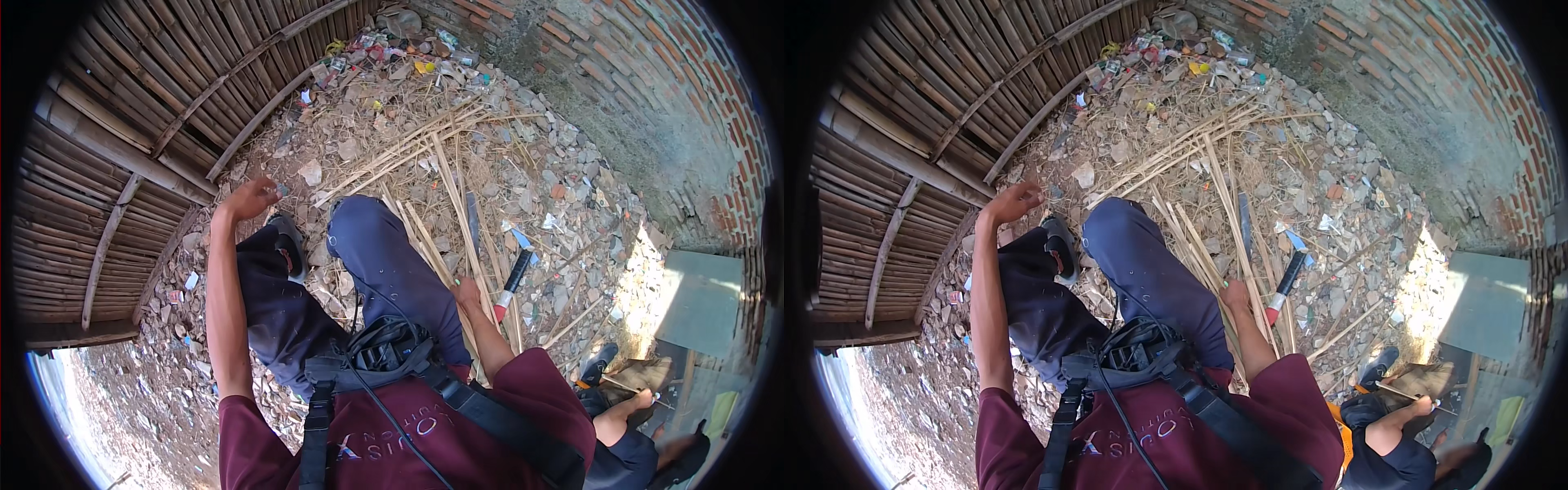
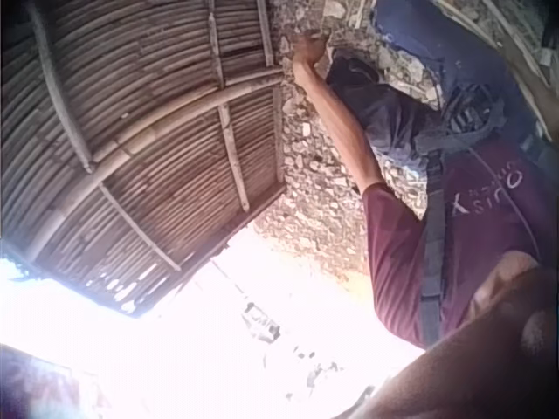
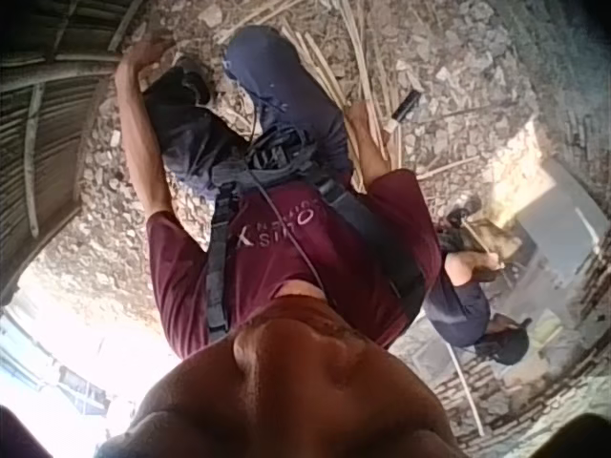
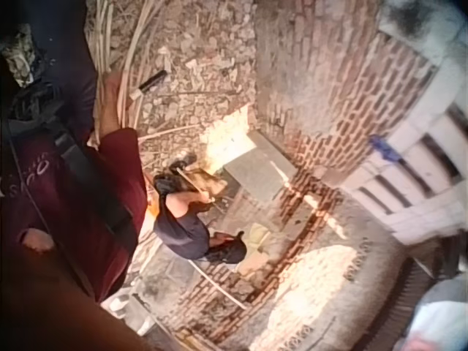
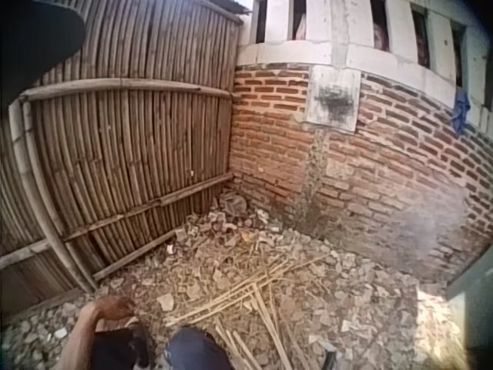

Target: The person uses a knife to shave and smooth a piece of bamboo by hand while sitting on the ground.

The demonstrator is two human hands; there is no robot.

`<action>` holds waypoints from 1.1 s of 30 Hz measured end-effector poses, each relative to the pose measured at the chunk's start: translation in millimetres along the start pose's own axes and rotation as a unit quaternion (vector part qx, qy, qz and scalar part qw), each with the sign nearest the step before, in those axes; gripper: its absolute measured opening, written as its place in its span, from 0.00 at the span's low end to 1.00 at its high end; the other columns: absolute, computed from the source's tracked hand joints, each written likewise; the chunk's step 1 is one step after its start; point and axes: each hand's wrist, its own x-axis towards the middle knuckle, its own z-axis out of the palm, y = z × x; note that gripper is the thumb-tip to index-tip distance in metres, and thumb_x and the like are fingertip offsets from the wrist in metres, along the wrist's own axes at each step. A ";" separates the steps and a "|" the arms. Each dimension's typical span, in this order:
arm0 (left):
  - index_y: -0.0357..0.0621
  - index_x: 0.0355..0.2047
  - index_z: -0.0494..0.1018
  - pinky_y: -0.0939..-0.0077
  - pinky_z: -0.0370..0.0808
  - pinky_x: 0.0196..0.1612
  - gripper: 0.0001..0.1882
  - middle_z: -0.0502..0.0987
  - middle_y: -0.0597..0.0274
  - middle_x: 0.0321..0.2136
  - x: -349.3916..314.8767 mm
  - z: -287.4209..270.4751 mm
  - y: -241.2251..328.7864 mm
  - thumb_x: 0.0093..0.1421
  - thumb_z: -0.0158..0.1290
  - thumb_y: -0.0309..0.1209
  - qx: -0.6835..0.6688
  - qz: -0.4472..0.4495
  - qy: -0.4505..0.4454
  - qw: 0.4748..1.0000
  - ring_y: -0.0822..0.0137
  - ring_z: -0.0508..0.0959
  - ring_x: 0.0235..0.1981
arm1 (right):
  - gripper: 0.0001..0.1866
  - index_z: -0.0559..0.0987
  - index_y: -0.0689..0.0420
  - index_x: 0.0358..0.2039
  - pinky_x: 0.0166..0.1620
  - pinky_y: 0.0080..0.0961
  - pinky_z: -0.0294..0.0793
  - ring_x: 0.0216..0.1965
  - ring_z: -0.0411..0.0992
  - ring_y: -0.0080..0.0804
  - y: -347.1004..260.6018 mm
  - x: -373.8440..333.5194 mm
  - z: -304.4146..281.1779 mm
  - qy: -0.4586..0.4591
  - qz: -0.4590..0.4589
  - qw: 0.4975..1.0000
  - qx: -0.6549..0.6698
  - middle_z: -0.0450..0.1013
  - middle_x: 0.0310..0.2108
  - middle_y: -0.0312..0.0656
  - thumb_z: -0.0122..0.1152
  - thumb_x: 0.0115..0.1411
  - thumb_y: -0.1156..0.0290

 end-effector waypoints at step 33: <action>0.43 0.62 0.75 0.61 0.77 0.57 0.28 0.83 0.47 0.52 2.6 3.3 2.7 0.71 0.58 0.49 0.013 -0.017 -0.022 1.000 0.55 0.82 0.54 | 0.16 0.86 0.52 0.47 0.52 0.52 0.79 0.48 0.80 0.60 34.1 3.9 22.5 0.149 0.000 0.988 0.028 0.82 0.45 0.56 0.61 0.64 0.58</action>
